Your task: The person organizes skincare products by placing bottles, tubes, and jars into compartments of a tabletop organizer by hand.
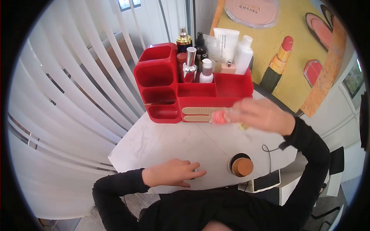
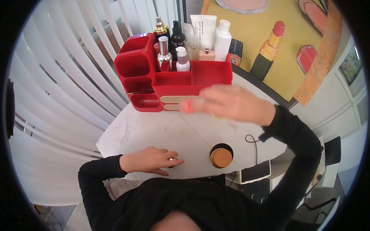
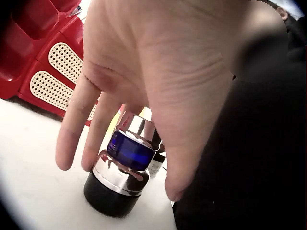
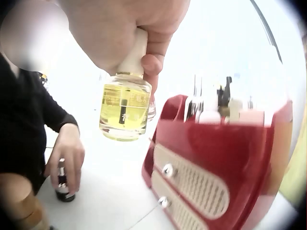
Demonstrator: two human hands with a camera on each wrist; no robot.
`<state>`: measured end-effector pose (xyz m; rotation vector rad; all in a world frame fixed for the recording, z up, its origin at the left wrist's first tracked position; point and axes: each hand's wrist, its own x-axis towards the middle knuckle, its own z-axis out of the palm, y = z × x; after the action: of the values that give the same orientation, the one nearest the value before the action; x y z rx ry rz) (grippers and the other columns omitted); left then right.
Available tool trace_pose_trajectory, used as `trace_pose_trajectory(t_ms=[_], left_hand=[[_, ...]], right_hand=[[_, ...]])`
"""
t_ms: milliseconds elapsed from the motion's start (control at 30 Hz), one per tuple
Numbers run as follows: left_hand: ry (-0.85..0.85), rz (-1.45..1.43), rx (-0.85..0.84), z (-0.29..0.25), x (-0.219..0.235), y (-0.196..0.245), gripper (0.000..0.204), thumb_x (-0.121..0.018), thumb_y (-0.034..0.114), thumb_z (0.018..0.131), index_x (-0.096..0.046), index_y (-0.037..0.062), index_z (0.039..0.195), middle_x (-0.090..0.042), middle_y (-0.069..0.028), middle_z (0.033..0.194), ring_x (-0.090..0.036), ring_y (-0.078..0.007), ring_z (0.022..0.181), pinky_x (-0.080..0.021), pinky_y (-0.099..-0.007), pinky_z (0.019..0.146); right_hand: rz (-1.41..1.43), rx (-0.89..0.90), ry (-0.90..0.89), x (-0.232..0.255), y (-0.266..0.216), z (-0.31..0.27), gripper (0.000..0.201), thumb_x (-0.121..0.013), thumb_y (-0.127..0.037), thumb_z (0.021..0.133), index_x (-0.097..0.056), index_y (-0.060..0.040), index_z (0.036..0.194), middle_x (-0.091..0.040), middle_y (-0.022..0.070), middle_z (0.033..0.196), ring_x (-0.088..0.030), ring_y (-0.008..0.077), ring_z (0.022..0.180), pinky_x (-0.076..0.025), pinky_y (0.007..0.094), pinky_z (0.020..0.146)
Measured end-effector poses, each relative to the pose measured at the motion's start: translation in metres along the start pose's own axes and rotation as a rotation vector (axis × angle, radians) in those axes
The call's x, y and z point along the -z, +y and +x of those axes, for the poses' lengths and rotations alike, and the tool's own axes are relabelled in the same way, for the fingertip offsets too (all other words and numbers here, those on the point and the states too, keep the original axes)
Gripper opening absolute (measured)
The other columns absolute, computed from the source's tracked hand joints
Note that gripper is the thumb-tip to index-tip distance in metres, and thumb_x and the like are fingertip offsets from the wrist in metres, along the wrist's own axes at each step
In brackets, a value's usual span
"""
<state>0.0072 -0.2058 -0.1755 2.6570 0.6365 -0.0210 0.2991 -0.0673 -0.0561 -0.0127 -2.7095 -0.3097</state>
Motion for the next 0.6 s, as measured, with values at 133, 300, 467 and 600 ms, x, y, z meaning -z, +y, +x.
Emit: trace_pose_trajectory(t_ms=[133,300,467,600], left_hand=[[-0.047,-0.025,0.009,0.005,-0.002,-0.007,0.052,-0.073,0.016,0.085,-0.048,0.0083,0.130,-0.054,-0.0144,0.106,-0.064,-0.0329,0.091,-0.052,-0.0425,0.069],[-0.042,-0.059,-0.013,0.004,-0.007,-0.018,0.046,-0.073,0.015,0.085,-0.049,0.0056,0.123,-0.054,-0.0153,0.100,-0.063,-0.0355,0.089,-0.052,-0.0436,0.070],[0.213,-0.198,0.089,0.000,0.029,-0.025,0.045,-0.076,0.015,0.080,-0.050,0.0064,0.116,-0.055,-0.0139,0.096,-0.062,-0.0369,0.085,-0.050,-0.0456,0.072],[0.568,-0.096,0.296,-0.005,0.092,-0.018,0.039,-0.081,0.021,0.079,-0.059,0.0088,0.109,-0.062,-0.0083,0.099,-0.064,-0.0293,0.088,-0.052,-0.0376,0.074]], right_hand=[[0.056,-0.196,0.124,0.019,0.036,0.026,0.026,-0.061,-0.007,0.089,-0.064,-0.0064,0.115,-0.059,0.0104,0.097,-0.065,0.0292,0.083,-0.054,0.0353,0.070],[0.212,-0.253,-0.024,0.013,0.068,0.040,0.021,-0.064,-0.011,0.091,-0.066,-0.0050,0.111,-0.060,0.0098,0.098,-0.063,0.0311,0.086,-0.052,0.0372,0.074],[0.384,-0.327,-0.214,0.000,0.077,0.048,0.021,-0.058,-0.019,0.095,-0.068,-0.0057,0.109,-0.061,0.0106,0.099,-0.065,0.0318,0.089,-0.052,0.0392,0.079],[0.442,-0.213,-0.170,-0.021,0.090,0.049,0.019,-0.061,-0.018,0.093,-0.068,-0.0055,0.107,-0.059,0.0115,0.097,-0.062,0.0329,0.093,-0.050,0.0412,0.080]])
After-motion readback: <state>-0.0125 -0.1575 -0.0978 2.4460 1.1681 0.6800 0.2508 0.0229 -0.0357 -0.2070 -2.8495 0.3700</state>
